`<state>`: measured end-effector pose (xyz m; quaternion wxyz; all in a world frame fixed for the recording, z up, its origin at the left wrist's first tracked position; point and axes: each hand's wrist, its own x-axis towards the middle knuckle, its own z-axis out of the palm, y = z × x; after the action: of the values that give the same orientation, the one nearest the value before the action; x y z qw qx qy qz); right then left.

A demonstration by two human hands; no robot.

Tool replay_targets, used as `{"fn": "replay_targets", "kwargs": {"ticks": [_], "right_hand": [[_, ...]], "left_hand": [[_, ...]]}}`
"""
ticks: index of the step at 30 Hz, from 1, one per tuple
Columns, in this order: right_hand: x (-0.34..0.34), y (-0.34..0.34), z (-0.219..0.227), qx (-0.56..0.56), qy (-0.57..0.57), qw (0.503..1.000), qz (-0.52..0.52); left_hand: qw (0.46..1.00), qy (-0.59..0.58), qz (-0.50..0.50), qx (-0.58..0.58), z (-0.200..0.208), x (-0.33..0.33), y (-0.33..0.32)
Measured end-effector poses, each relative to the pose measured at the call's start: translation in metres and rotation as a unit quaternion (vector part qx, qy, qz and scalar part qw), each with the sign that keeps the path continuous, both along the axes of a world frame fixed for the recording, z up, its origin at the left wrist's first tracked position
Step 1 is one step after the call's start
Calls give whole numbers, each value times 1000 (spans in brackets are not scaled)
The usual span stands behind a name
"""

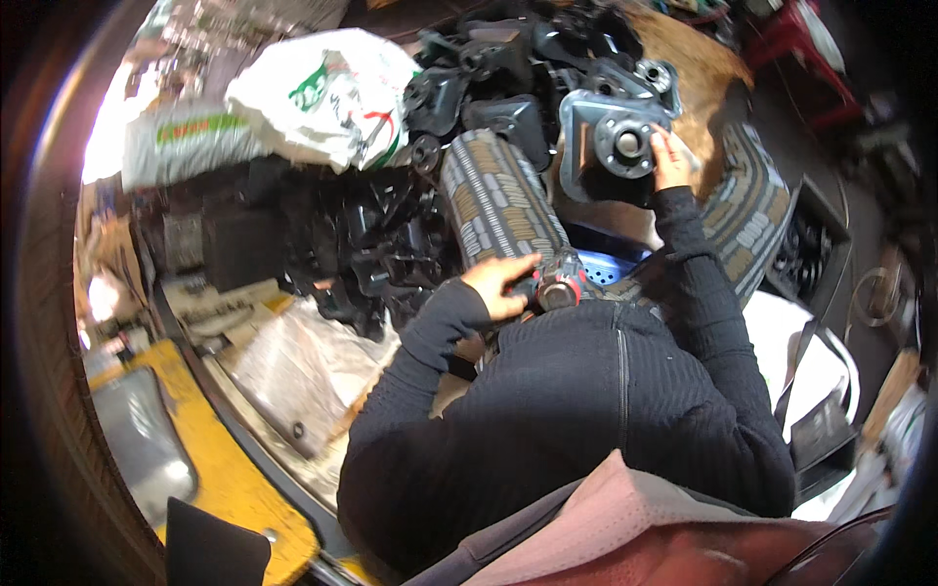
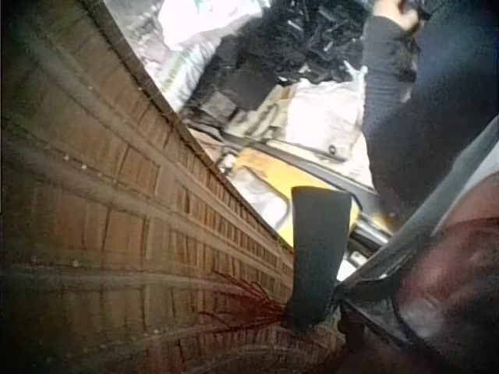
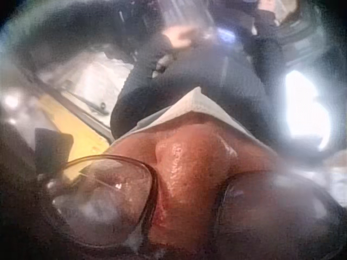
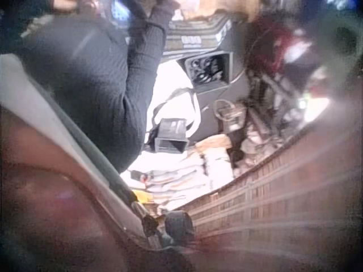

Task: The person uses a cordless drill to fasten screws into black plastic parts placed on a workbench. They repeatedly pick up parts, align them, and drive screws, then set the parts aside.

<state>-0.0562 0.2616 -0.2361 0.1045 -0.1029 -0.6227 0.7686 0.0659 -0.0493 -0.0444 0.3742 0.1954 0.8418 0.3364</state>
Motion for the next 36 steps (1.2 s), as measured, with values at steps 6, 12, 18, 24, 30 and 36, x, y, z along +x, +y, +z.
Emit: {"fn": "replay_targets", "kwargs": {"ticks": [6, 12, 18, 24, 30, 36], "right_hand": [[-92, -88, 123, 180, 118, 964, 156], [-194, -180, 90, 313, 198, 884, 285], [-238, -241, 2, 322, -150, 865, 355], [-284, -180, -11, 215, -256, 902, 273], [-336, -135, -1, 524, -143, 765, 347], [-352, -142, -14, 703, -74, 593, 387]], "left_hand": [[884, 150, 414, 157, -7, 23, -52], [659, 161, 732, 67, -138, 149, -220], [706, -254, 600, -278, -271, 414, -145], [415, -513, 720, -214, -352, 459, 64], [759, -382, 464, -251, -317, 394, 55], [796, -372, 377, -294, -369, 427, 74]]}}
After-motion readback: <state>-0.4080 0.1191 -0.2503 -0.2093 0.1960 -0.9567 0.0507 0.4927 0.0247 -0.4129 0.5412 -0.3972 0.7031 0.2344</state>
